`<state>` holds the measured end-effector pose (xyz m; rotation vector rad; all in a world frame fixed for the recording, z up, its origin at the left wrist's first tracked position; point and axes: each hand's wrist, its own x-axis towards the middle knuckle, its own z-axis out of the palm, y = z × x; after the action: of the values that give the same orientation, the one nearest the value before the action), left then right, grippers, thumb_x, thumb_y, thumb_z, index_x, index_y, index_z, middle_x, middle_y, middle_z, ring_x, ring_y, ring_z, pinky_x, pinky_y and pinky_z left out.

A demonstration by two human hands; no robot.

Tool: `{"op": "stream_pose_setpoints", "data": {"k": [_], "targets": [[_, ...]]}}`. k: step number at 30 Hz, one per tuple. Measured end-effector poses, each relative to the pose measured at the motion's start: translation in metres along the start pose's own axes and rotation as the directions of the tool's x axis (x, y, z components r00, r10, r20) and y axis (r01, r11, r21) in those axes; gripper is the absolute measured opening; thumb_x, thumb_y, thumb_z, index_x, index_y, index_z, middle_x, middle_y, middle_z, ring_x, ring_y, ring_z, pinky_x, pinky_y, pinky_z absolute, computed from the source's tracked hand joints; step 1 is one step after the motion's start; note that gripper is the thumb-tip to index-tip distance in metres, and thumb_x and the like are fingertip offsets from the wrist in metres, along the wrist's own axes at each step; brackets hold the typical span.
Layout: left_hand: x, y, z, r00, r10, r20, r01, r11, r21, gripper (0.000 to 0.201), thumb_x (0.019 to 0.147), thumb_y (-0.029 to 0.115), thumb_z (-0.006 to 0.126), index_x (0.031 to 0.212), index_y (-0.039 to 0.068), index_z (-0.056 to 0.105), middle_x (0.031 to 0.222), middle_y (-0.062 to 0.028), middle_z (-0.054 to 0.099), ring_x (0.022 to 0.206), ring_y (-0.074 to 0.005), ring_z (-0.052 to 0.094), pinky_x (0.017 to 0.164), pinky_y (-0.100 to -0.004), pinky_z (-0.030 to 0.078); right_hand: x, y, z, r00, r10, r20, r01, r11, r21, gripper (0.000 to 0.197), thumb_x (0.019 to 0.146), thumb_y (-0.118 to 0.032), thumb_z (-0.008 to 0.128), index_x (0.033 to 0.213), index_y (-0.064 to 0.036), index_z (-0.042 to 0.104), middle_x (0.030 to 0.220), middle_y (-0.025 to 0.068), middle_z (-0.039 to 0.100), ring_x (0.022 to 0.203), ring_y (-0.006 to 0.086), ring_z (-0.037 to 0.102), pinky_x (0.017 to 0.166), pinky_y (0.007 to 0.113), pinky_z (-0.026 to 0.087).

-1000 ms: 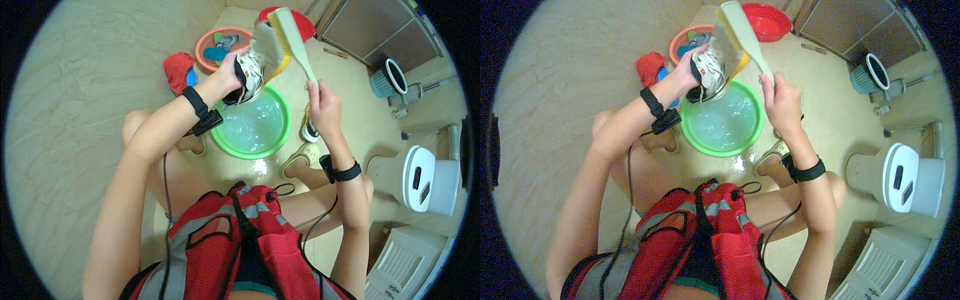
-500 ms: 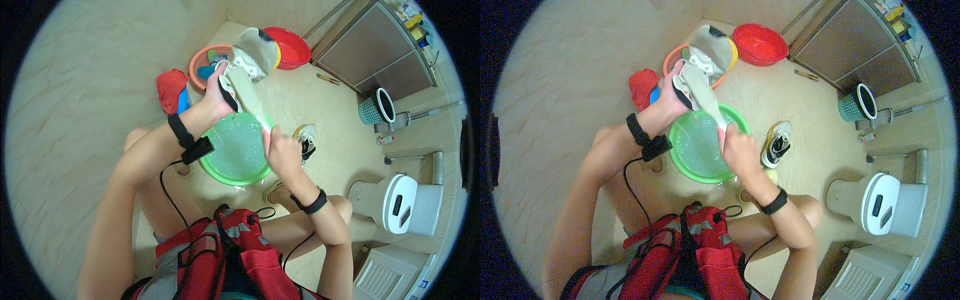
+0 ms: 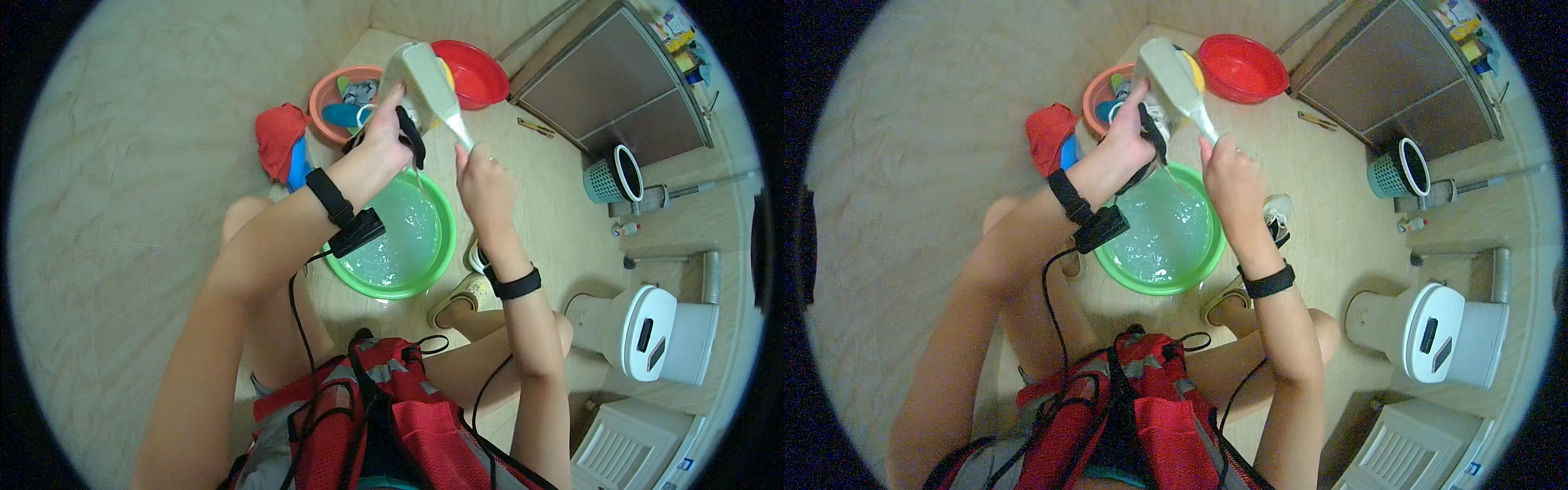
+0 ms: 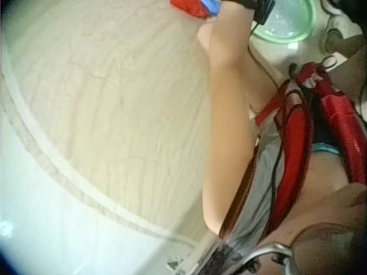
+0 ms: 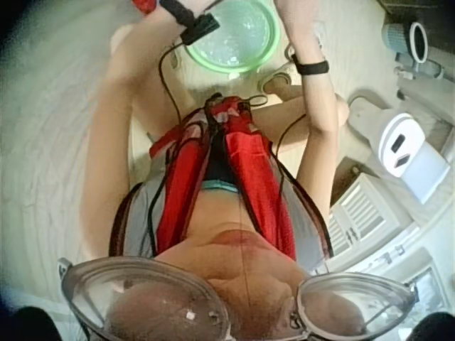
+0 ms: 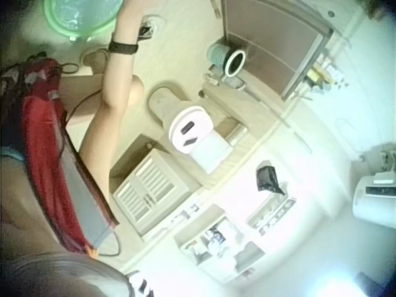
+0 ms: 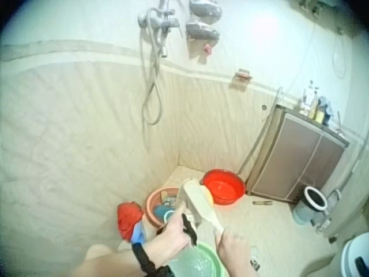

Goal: The person cleans a pair of shoes by scrubbing them with a handheld brush and dipping them into a basin of soapy water.

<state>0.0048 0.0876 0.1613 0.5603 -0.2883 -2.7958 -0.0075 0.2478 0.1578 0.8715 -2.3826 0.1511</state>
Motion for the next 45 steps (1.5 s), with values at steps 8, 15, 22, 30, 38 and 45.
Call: {"op": "stream_pose_setpoints", "data": {"k": [8,15,22,30,38,45], "targets": [[-0.018,0.002,0.003,0.997,-0.076,-0.022,0.076,0.997,-0.006,0.038,0.087,0.039,0.055,0.114,0.013,0.057,0.118,-0.008,0.057,0.105,-0.0255,0.055,0.093,-0.0426,0.043,-0.055,-0.008,-0.001,0.987,-0.013,0.158,-0.007,0.992,0.124,0.033,0.088,-0.035,0.052,0.072,-0.0064,0.046,0.049,0.0117,0.054,0.041,0.0298,0.056,0.038,0.039,0.043],[-0.009,-0.012,-0.012,0.983,-0.17,0.068,0.176,0.979,-0.101,0.043,0.087,0.045,0.052,0.112,0.01,0.057,0.114,-0.0078,0.06,0.104,-0.0271,0.055,0.094,-0.0447,0.042,-0.027,-0.007,0.007,1.0,-0.011,-0.006,0.012,0.998,0.055,0.033,0.089,-0.034,0.052,0.071,-0.0064,0.047,0.05,0.0149,0.054,0.043,0.0328,0.055,0.037,0.04,0.043],[-0.014,-0.017,-0.026,0.992,-0.12,-0.042,0.121,0.992,0.024,0.048,0.086,0.05,0.051,0.117,0.013,0.055,0.118,-0.0059,0.058,0.107,-0.0272,0.053,0.095,-0.0459,0.039,-0.05,-0.012,0.01,0.991,0.039,0.129,-0.049,0.996,0.077,0.036,0.089,-0.036,0.05,0.071,-0.0055,0.048,0.049,0.0137,0.055,0.042,0.0311,0.057,0.037,0.039,0.044],[-0.019,-0.019,-0.022,0.98,-0.2,-0.01,0.2,0.98,-0.012,0.043,0.091,0.045,0.041,0.113,0.012,0.056,0.111,-0.0068,0.06,0.103,-0.0268,0.055,0.092,-0.0423,0.042,-0.081,-0.009,-0.001,0.969,0.058,0.24,-0.093,0.986,0.135,0.037,0.089,-0.034,0.051,0.068,-0.0039,0.048,0.049,0.0153,0.054,0.044,0.0337,0.056,0.039,0.041,0.044],[-0.021,-0.018,-0.017,0.949,-0.306,0.078,0.312,0.947,-0.078,0.046,0.091,0.046,0.036,0.116,0.012,0.054,0.115,-0.0096,0.058,0.106,-0.0278,0.054,0.094,-0.0457,0.041,-0.073,-0.017,-0.013,0.98,0.076,0.184,-0.095,0.991,0.094,0.034,0.089,-0.034,0.051,0.073,-0.0047,0.048,0.049,0.0134,0.054,0.042,0.0307,0.056,0.037,0.039,0.044],[-0.023,-0.023,-0.018,0.932,-0.28,0.228,0.307,0.947,-0.091,0.042,0.093,0.044,0.035,0.112,0.012,0.056,0.109,-0.0087,0.061,0.103,-0.0275,0.056,0.092,-0.0429,0.042,-0.042,-0.004,-0.02,0.993,0.086,0.081,-0.084,0.996,-0.028,0.036,0.089,-0.036,0.051,0.066,-0.0074,0.048,0.048,0.0133,0.053,0.041,0.0306,0.056,0.037,0.039,0.044]]}}
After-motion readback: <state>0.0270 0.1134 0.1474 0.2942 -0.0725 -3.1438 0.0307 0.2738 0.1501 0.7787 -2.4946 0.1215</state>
